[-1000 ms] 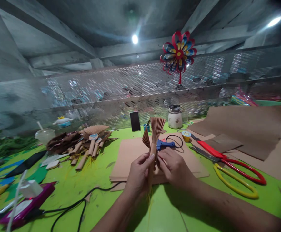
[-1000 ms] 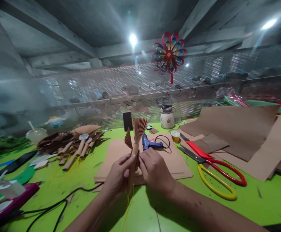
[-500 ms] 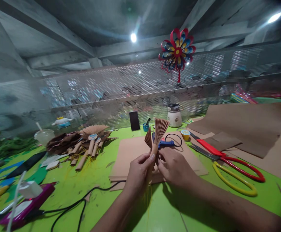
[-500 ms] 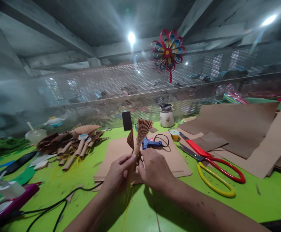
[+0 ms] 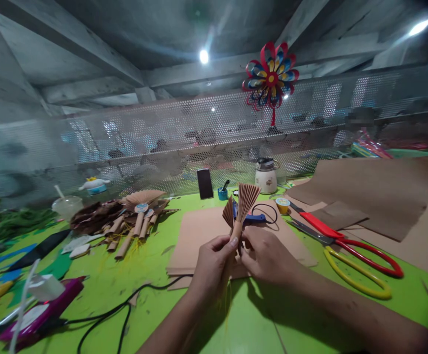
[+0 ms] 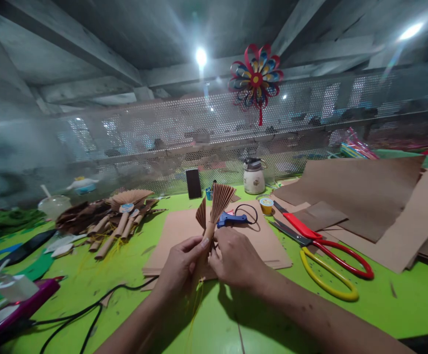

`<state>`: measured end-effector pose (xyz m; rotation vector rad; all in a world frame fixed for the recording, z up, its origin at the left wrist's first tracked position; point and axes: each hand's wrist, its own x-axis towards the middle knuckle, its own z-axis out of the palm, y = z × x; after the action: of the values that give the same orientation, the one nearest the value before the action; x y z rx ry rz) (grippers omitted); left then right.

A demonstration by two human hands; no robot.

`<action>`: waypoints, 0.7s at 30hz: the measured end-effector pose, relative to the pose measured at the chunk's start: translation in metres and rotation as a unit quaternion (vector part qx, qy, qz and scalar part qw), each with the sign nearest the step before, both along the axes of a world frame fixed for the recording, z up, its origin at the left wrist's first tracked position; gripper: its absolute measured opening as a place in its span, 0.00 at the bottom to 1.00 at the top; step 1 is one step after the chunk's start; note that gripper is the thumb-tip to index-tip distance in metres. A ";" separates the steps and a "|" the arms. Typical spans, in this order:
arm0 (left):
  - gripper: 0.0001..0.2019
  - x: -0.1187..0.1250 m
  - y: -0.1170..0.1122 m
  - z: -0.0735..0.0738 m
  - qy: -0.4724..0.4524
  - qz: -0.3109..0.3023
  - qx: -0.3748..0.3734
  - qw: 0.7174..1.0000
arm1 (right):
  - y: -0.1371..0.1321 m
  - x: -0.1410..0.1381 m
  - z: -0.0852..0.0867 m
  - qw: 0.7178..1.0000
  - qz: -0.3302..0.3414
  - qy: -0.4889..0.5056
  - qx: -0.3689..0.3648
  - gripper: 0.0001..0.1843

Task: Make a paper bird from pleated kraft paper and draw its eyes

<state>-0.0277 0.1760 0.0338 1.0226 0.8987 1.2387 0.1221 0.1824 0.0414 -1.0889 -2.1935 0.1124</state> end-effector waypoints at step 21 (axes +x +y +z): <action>0.08 -0.008 0.005 0.007 -0.044 0.029 -0.045 0.998 | 0.014 0.018 0.015 0.997 -0.017 0.065 -0.029 0.10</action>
<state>-0.0356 0.1806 0.0409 0.8707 0.9124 1.2700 0.1405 0.1963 0.0563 -1.1190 -2.0657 0.2277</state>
